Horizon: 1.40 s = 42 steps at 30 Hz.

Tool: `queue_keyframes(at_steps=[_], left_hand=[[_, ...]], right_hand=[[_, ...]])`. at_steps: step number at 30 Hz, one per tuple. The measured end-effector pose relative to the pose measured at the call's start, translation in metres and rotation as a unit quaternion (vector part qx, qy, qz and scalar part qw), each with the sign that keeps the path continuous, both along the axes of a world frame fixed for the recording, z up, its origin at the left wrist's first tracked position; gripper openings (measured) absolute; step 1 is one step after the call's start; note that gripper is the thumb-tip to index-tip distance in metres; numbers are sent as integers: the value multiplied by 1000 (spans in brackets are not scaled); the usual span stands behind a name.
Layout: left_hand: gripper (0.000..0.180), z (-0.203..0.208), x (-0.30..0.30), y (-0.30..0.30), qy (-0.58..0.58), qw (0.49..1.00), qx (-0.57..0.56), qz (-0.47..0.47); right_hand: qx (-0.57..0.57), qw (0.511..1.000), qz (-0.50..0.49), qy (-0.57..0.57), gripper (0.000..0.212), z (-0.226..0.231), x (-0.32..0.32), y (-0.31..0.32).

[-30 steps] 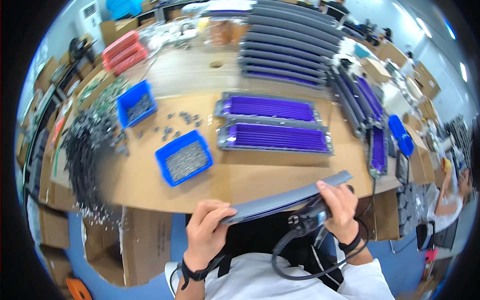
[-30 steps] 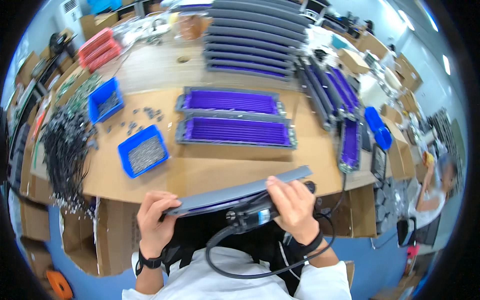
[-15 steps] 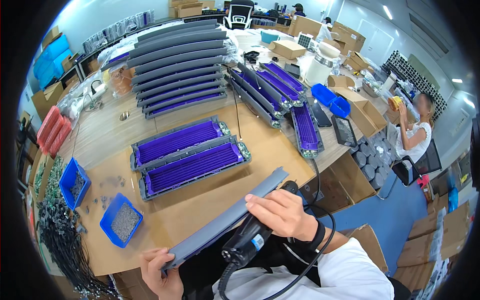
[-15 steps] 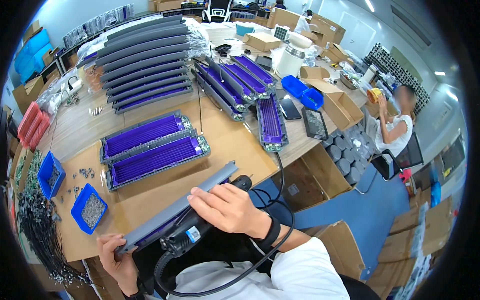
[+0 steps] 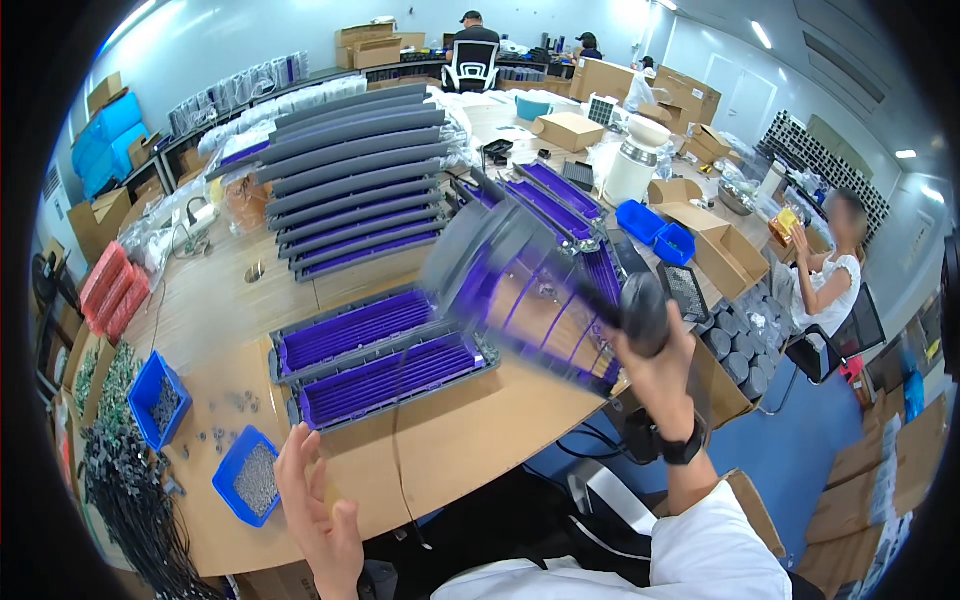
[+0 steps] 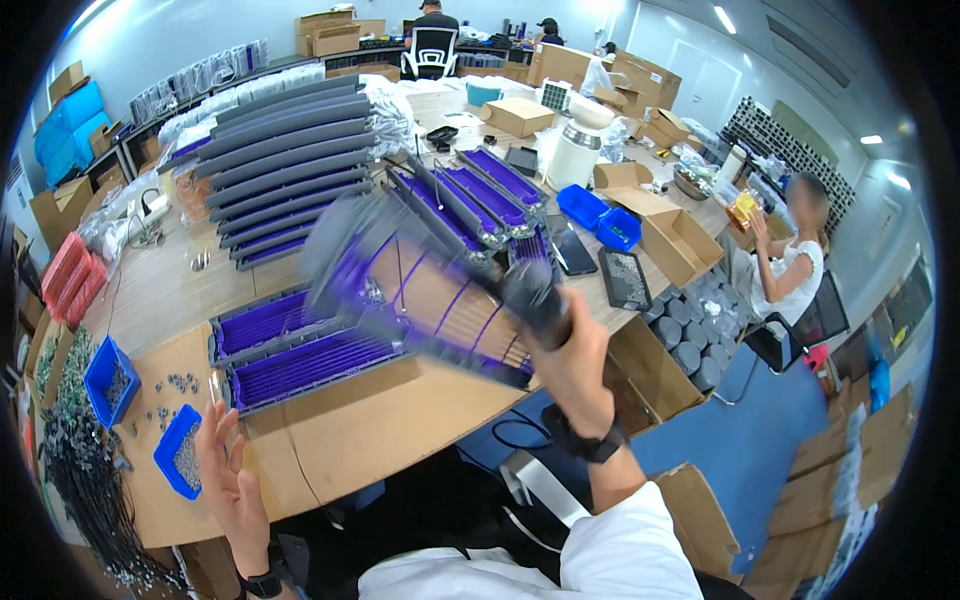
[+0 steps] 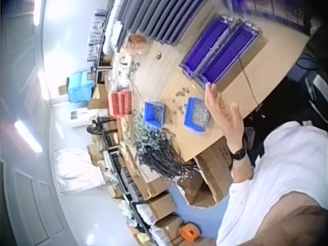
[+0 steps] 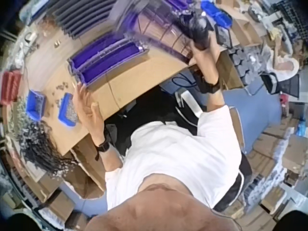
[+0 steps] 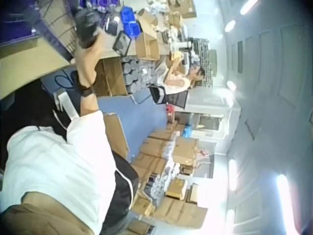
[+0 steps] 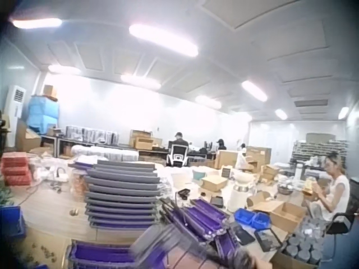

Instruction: The person uses a power screwdriver to fasten screws into purple electronic components on a workbench. They repeatedly pick up screws from a blue bin, align them with the component, and drive them in before moving the finished unit aside.

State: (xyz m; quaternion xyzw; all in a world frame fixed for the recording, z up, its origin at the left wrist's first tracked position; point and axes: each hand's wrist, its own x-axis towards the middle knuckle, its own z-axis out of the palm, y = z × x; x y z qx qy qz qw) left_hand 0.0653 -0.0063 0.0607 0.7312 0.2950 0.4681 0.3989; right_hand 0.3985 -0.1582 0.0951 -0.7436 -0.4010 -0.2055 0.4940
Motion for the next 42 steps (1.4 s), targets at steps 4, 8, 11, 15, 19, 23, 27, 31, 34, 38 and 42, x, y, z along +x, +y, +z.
queue_keyframes(at_steps=[4, 8, 11, 15, 19, 23, 27, 31, 34, 38, 42], left_hand=[[55, 8, 5, 18, 201, 979, 40, 12], [51, -6, 20, 30, 297, 952, 70, 24], [53, -20, 29, 39, 335, 936, 108, 19], [49, -25, 36, 41, 381, 918, 113, 17], [43, -23, 37, 40, 408, 906, 110, 25], [41, -20, 28, 28, 414, 905, 92, 32], [40, -17, 25, 13, 417, 903, 99, 41], [44, -19, 19, 6, 425, 901, 84, 24], [47, -14, 18, -3, 429, 900, 75, 19], [52, -25, 9, -8, 433, 897, 85, 29], [54, -32, 10, -14, 423, 896, 127, 43]], right_hand=[[-9, 996, -72, 44, 36, 5, 79, -3], [-26, 971, -27, 236, 32, 18, 129, 4], [-111, 956, -32, 269, 28, 8, 163, 21], [-158, 936, -39, 311, 26, 1, 188, 39], [-168, 937, -59, 301, 24, -5, 185, 49], [-166, 941, -48, 290, 29, -5, 171, 55], [-162, 947, -26, 277, 33, -10, 174, 52], [-176, 951, -40, 253, 34, -16, 175, 51], [-165, 957, -40, 235, 35, -16, 179, 49], [-120, 957, -34, 262, 34, -7, 183, 48], [-15, 954, 19, 299, 26, 9, 196, 27]])
